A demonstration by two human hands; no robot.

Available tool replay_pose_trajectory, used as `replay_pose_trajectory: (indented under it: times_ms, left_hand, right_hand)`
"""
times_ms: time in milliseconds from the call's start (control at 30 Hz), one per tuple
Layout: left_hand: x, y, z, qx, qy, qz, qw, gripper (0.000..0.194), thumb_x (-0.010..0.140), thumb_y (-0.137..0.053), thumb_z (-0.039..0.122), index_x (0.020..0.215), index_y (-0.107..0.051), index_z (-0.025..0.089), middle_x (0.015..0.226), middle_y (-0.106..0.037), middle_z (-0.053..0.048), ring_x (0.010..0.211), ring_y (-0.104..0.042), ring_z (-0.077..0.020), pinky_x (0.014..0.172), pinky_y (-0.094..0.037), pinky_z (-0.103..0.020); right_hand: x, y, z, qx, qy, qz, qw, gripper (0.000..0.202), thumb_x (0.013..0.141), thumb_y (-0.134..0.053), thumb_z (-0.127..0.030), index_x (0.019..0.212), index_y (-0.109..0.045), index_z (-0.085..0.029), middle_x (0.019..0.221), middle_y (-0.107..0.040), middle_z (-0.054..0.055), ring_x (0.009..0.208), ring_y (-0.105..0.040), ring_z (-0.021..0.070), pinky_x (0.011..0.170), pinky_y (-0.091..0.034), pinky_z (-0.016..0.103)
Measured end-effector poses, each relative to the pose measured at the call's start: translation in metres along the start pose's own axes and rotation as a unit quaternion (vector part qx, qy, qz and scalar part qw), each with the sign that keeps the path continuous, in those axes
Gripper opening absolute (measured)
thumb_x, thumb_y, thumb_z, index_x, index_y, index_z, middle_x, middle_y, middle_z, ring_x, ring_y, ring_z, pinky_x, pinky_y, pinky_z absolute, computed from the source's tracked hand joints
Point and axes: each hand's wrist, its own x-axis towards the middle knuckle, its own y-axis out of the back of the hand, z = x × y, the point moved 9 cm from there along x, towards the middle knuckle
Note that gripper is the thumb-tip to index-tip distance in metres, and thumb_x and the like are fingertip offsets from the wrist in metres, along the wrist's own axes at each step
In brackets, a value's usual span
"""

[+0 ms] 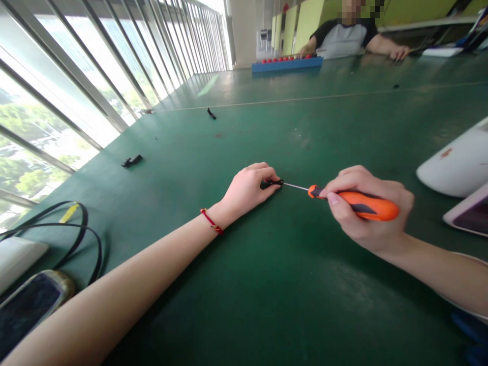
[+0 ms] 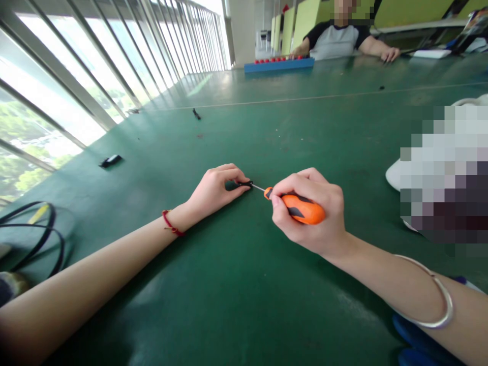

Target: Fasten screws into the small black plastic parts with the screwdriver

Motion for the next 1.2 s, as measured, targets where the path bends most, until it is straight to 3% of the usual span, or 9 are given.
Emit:
replay_pose_trajectory:
  times_ms: [633, 767, 833, 1000, 1133, 1200]
  left_hand:
    - [0.0, 0.001, 0.001, 0.011, -0.001, 0.004, 1.0, 0.005, 0.078, -0.059, 0.018, 0.079, -0.063, 0.016, 0.083, -0.063, -0.002, 0.078, -0.057, -0.0136, 0.07, -0.046, -0.025]
    - [0.0, 0.001, 0.001, 0.014, -0.002, 0.005, 1.0, 0.004, 0.077, -0.059, 0.017, 0.078, -0.063, 0.016, 0.083, -0.063, -0.002, 0.079, -0.057, -0.0139, 0.071, -0.047, -0.025]
    - [0.0, 0.0, 0.001, 0.011, -0.003, 0.003, 1.0, 0.005, 0.077, -0.059, 0.017, 0.079, -0.063, 0.016, 0.083, -0.063, -0.002, 0.079, -0.057, -0.0141, 0.071, -0.047, -0.025]
    - [0.001, 0.0, 0.003, 0.008, -0.011, -0.004, 1.0, 0.006, 0.078, -0.058, 0.018, 0.08, -0.064, 0.016, 0.084, -0.063, -0.003, 0.079, -0.058, -0.0144, 0.072, -0.047, -0.025]
    - [0.001, -0.002, 0.006, 0.008, -0.019, -0.021, 1.0, 0.007, 0.08, -0.058, 0.021, 0.08, -0.064, 0.016, 0.083, -0.063, -0.003, 0.079, -0.058, -0.0148, 0.072, -0.047, -0.026]
    - [0.001, -0.003, 0.007, 0.004, -0.021, -0.03, 0.999, 0.009, 0.08, -0.058, 0.023, 0.079, -0.064, 0.016, 0.082, -0.064, -0.003, 0.079, -0.058, -0.0147, 0.071, -0.047, -0.026]
  right_hand:
    - [0.0, -0.002, 0.0, -0.003, 0.015, 0.004, 1.0, 0.011, 0.074, -0.06, -0.012, 0.073, -0.058, -0.023, 0.066, -0.061, -0.002, 0.059, -0.054, 0.0119, 0.055, -0.044, 0.028]
    - [0.0, 0.006, 0.01, 0.074, 0.0, 0.068, 0.995, 0.038, 0.063, -0.065, -0.012, 0.1, -0.057, -0.022, 0.088, -0.056, 0.002, 0.069, -0.057, 0.0138, 0.057, -0.048, 0.029]
    - [0.001, 0.006, 0.01, 0.106, 0.001, 0.065, 0.992, 0.046, 0.062, -0.066, -0.014, 0.106, -0.054, -0.022, 0.087, -0.054, 0.002, 0.067, -0.055, 0.0138, 0.055, -0.047, 0.03]
    - [0.003, 0.0, 0.003, 0.003, -0.008, 0.009, 1.0, 0.011, 0.074, -0.061, -0.019, 0.083, -0.059, -0.026, 0.057, -0.054, -0.006, 0.046, -0.05, 0.0094, 0.054, -0.043, 0.03]
    - [-0.001, 0.015, 0.004, 0.0, -0.019, 0.096, 0.995, 0.028, 0.071, -0.063, -0.018, 0.095, -0.055, -0.029, 0.08, -0.056, 0.0, 0.063, -0.056, 0.0154, 0.059, -0.046, 0.033]
    - [0.0, 0.016, 0.008, 0.013, -0.03, 0.098, 0.995, 0.035, 0.073, -0.061, -0.018, 0.103, -0.05, -0.032, 0.096, -0.052, 0.003, 0.073, -0.056, 0.0172, 0.069, -0.047, 0.037]
